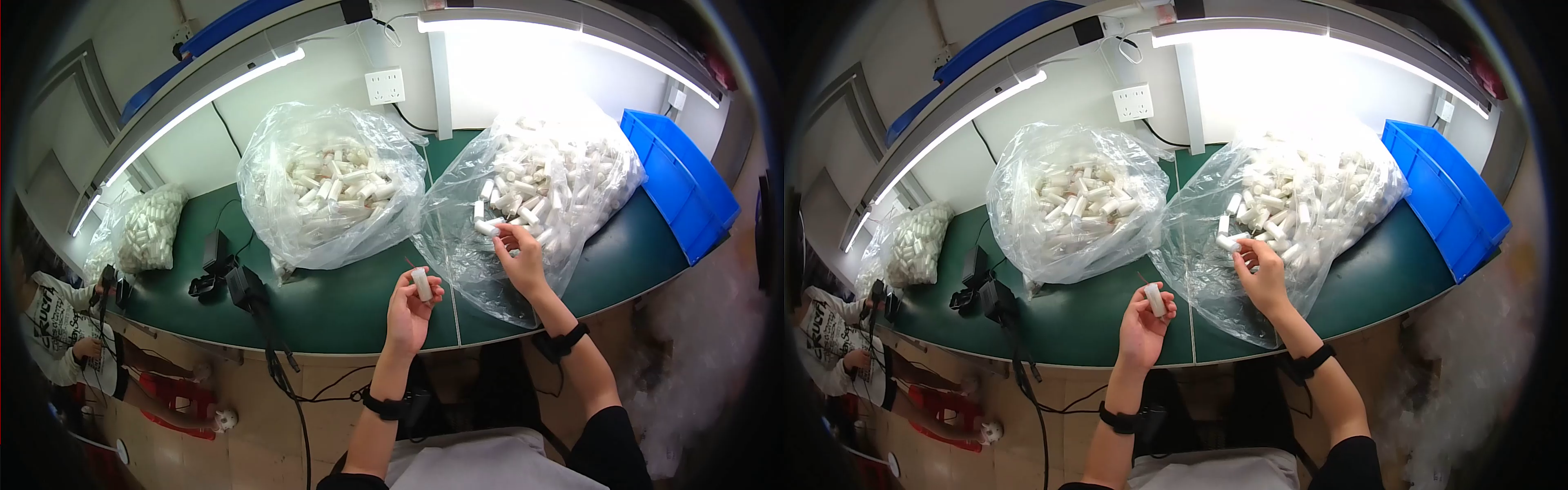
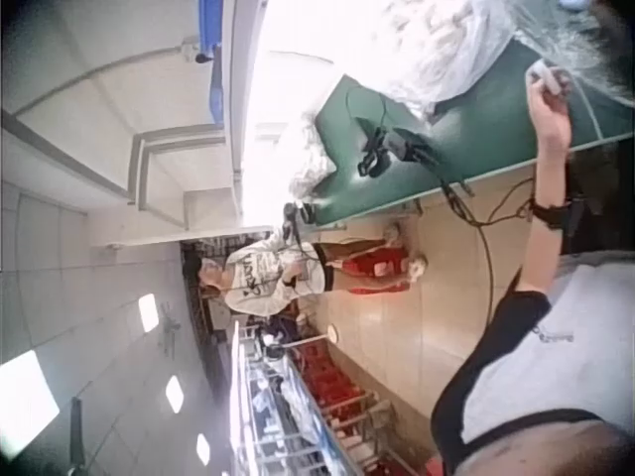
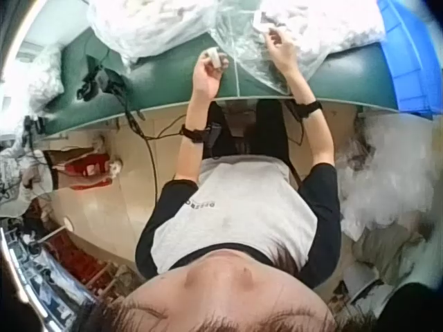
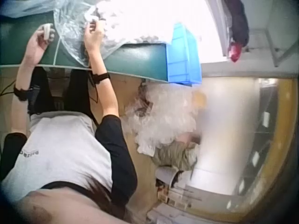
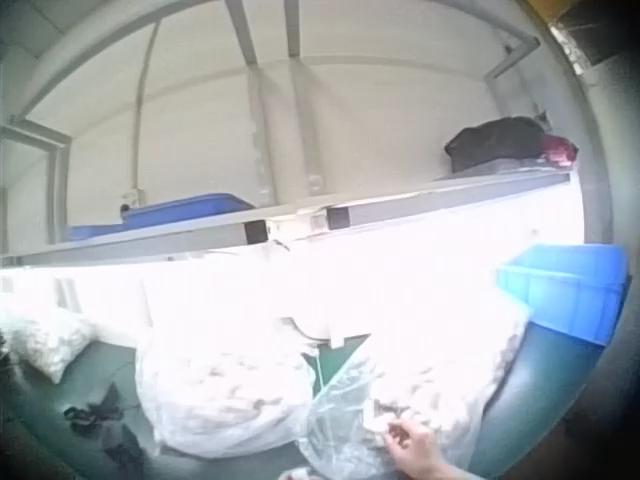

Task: Sorting small white cylindrical objects between plastic bags at a factory workbench.

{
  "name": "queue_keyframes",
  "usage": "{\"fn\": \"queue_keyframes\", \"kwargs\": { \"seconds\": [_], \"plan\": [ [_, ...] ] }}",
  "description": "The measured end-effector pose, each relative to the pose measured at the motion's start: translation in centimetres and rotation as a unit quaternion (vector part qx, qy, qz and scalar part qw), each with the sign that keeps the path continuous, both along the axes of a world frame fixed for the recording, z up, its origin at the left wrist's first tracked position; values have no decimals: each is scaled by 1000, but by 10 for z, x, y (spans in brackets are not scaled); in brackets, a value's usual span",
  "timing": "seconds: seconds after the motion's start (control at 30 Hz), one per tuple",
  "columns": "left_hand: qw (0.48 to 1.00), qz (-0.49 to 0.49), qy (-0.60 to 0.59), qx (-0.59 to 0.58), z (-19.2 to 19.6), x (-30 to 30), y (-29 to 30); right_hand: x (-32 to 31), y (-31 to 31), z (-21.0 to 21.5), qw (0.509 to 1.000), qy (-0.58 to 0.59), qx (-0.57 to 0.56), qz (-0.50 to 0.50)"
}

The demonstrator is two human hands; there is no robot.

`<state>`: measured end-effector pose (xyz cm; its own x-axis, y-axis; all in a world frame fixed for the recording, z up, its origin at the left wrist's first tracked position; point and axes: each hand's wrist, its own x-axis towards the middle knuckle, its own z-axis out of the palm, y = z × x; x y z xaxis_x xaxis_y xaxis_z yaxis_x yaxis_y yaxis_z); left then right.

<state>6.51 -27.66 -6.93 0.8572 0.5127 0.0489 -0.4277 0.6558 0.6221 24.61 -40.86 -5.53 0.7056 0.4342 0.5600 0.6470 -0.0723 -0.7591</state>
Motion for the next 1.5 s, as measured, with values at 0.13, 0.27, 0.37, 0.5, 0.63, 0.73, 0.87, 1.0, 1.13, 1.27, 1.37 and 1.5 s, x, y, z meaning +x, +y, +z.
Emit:
{"fn": "queue_keyframes", "kwargs": {
  "seconds": [0.13, 0.27, 0.37, 0.5, 0.63, 0.73, 0.87, 1.0, 1.13, 1.27, 1.37, 1.5],
  "plan": [
    [1000, -8, -8, -3, 2, 0, -2, 1, -4, 3, 1000, -18, -1, 6],
    [1000, -10, -17, 6, 3, 0, 0, 7, -2, -1, 995, 71, 52, 54],
    [1000, 9, -14, 2, 6, 2, -4, 11, -4, -1, 977, 162, 65, 122],
    [1000, -16, 6, 17, 12, 2, -7, 6, -9, 6, 943, 237, 124, 198],
    [996, -27, 23, 85, 7, 1, -8, 6, -6, 5, 900, 313, 164, 255],
    [995, -24, 22, 94, 10, 0, -11, 2, -11, 10, 871, 370, 135, 293],
    [995, -22, 11, 96, 9, 0, -11, 1, -11, 15, 859, 405, 150, 273],
    [997, -3, 18, 77, 13, 2, -11, 5, -12, 14, 844, 435, 121, 290],
    [998, -9, 24, 60, 21, 0, -16, 6, -13, 11, 827, 450, 108, 320],
    [999, -15, -1, 51, 14, -1, -11, 3, -11, 12, 828, 434, 104, 340],
    [989, -1, 41, 140, 10, -2, -10, 2, -12, 13, 832, 431, 98, 336],
    [987, 19, 37, 156, 10, -2, -12, 1, -12, 14, 832, 430, 89, 339]
  ]
}}
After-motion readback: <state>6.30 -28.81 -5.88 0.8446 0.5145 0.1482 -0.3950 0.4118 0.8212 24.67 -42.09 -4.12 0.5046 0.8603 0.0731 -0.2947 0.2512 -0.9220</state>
